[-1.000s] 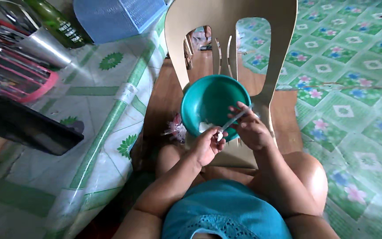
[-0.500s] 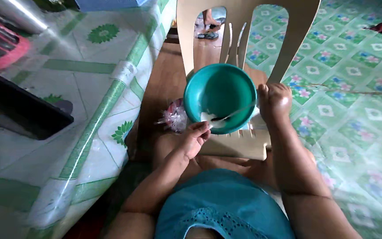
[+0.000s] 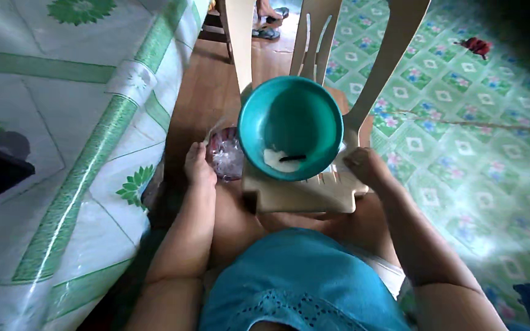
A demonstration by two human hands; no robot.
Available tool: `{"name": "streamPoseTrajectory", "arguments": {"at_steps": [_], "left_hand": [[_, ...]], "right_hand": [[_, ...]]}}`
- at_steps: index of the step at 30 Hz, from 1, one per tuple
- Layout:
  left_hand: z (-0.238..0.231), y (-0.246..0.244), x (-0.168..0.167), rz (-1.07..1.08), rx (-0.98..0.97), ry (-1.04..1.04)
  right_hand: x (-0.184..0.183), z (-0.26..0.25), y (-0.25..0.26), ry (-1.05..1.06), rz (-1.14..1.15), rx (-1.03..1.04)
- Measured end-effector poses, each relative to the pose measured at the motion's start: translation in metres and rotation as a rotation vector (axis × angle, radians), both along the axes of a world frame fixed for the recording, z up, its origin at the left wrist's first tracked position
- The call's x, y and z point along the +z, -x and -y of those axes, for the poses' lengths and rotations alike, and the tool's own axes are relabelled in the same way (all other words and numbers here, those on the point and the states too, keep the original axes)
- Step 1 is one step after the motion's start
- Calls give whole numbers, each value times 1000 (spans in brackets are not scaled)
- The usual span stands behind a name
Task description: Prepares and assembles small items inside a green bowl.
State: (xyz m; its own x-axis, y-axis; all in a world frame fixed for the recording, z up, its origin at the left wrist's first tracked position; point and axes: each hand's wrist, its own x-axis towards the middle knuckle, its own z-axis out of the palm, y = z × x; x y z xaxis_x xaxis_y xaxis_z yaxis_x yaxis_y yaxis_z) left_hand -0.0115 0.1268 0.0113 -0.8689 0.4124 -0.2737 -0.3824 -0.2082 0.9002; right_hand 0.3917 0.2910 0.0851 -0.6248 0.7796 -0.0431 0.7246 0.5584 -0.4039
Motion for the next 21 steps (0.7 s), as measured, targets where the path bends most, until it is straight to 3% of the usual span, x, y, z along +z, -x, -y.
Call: {"name": "streamPoseTrajectory", "arguments": {"at_steps": [3,6,14,21], "left_hand": [[-4,5,-9,23,-41,150],[-2,-1,-7,-90,-77,273],[2,-3,-5,73,3,191],[-1,-4,-7,4,-30,194]], "right_hand": [[-30,16,14,-27,117,65],[-41,20,23,-117,240,119],[-41,20,28,-191,235,218],[-33,18,24,-144,201,220]]}}
